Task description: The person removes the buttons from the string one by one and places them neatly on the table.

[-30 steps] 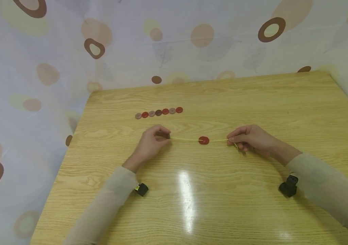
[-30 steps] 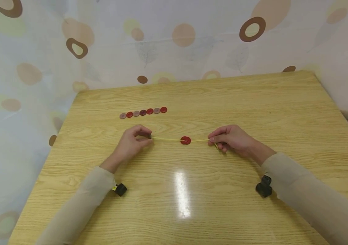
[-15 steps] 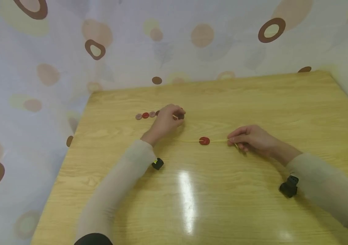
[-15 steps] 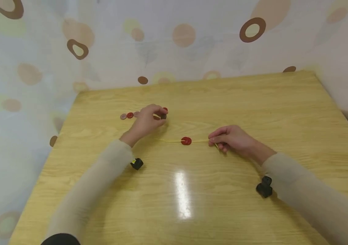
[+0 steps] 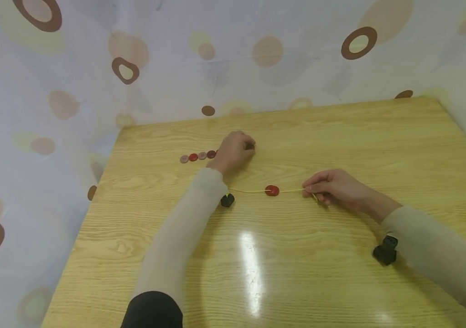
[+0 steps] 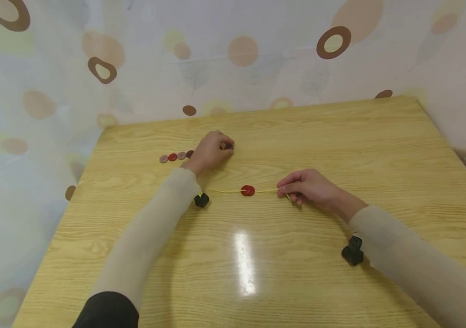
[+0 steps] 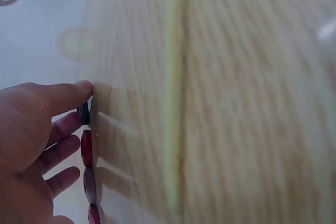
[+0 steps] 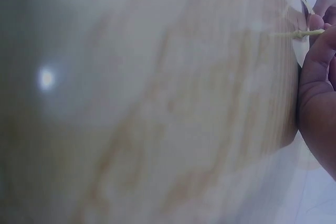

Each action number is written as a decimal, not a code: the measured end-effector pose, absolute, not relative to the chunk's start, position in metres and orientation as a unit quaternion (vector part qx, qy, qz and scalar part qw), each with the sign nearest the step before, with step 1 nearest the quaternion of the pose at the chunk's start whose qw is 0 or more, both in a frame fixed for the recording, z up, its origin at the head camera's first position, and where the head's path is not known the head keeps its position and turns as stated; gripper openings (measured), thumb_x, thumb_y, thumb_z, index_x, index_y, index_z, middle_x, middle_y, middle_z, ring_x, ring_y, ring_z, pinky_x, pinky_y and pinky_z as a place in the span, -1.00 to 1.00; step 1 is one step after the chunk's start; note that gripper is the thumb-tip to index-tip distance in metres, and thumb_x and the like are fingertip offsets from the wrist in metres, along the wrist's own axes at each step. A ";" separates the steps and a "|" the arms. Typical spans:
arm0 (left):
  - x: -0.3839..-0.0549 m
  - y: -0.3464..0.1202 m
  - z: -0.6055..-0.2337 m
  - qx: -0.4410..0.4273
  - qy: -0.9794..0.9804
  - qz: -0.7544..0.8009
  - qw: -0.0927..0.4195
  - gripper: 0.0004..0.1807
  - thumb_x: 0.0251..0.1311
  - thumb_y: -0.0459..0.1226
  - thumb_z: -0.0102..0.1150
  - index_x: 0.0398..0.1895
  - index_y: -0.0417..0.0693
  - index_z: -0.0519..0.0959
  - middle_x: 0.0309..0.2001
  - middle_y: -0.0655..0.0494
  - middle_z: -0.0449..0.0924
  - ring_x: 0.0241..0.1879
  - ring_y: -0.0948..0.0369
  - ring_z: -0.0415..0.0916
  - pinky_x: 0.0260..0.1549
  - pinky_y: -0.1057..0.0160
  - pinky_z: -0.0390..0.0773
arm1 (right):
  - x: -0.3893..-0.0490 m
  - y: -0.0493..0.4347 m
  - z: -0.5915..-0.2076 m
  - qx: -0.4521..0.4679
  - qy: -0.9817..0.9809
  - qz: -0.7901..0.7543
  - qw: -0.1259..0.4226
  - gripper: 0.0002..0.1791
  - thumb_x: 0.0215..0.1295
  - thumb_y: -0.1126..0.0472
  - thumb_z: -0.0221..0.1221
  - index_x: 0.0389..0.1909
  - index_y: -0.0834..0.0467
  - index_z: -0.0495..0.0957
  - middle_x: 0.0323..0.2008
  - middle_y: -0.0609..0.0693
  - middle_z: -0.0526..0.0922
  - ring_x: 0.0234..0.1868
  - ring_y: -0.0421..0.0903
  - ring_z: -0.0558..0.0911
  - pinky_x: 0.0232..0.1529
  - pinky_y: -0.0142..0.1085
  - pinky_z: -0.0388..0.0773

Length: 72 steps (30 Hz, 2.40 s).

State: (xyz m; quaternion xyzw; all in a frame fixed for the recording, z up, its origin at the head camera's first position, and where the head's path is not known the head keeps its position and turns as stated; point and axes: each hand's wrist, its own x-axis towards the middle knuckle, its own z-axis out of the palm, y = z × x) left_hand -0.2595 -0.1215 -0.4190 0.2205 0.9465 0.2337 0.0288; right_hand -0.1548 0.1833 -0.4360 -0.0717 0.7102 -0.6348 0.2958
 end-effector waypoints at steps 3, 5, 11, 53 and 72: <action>-0.263 -0.123 -0.420 0.214 0.945 0.244 0.034 -0.76 0.34 -0.25 0.27 0.02 -0.07 0.72 0.03 0.07 0.62 0.08 0.14 0.48 0.14 0.21 0.46 | -0.155 0.184 -0.435 -0.068 0.710 -0.635 0.297 -0.66 0.44 0.31 0.19 0.08 0.48 0.52 -0.22 0.09 0.75 -0.51 -0.24 0.50 -0.52 -0.43 0.51; -0.265 -0.124 -0.421 0.212 0.946 0.244 0.035 -0.76 0.33 -0.23 0.29 0.00 -0.07 0.72 0.04 0.06 0.61 0.10 0.12 0.47 0.17 0.18 0.44 | -0.156 0.184 -0.435 -0.064 0.709 -0.636 0.299 -0.66 0.44 0.31 0.18 0.08 0.48 0.52 -0.22 0.09 0.75 -0.51 -0.23 0.50 -0.52 -0.43 0.51; -0.265 -0.127 -0.420 0.207 0.949 0.235 0.030 -0.69 0.32 -0.20 0.29 0.09 -0.06 0.69 0.18 -0.01 0.52 0.27 0.01 0.35 0.31 0.02 0.30 | -0.156 0.184 -0.434 -0.064 0.709 -0.634 0.300 -0.66 0.45 0.32 0.17 0.09 0.49 0.51 -0.22 0.09 0.75 -0.51 -0.23 0.51 -0.52 -0.43 0.51; -0.155 -0.102 -0.431 0.343 0.870 0.340 0.095 -0.78 0.27 -0.41 0.32 -0.04 -0.11 0.71 -0.06 0.12 0.61 -0.03 0.25 0.53 0.01 0.42 0.48 | -0.154 0.181 -0.434 -0.060 0.702 -0.642 0.301 -0.71 0.46 0.35 0.14 0.06 0.46 0.55 -0.23 0.09 0.76 -0.51 -0.23 0.51 -0.52 -0.42 0.52; -0.155 -0.100 -0.430 0.338 0.862 0.365 0.101 -0.81 0.28 -0.45 0.28 -0.07 -0.17 0.70 -0.07 0.09 0.59 -0.02 0.23 0.54 0.02 0.44 0.48 | -0.155 0.183 -0.436 -0.062 0.702 -0.643 0.300 -0.72 0.46 0.34 0.14 0.06 0.45 0.55 -0.22 0.09 0.76 -0.52 -0.23 0.51 -0.52 -0.41 0.53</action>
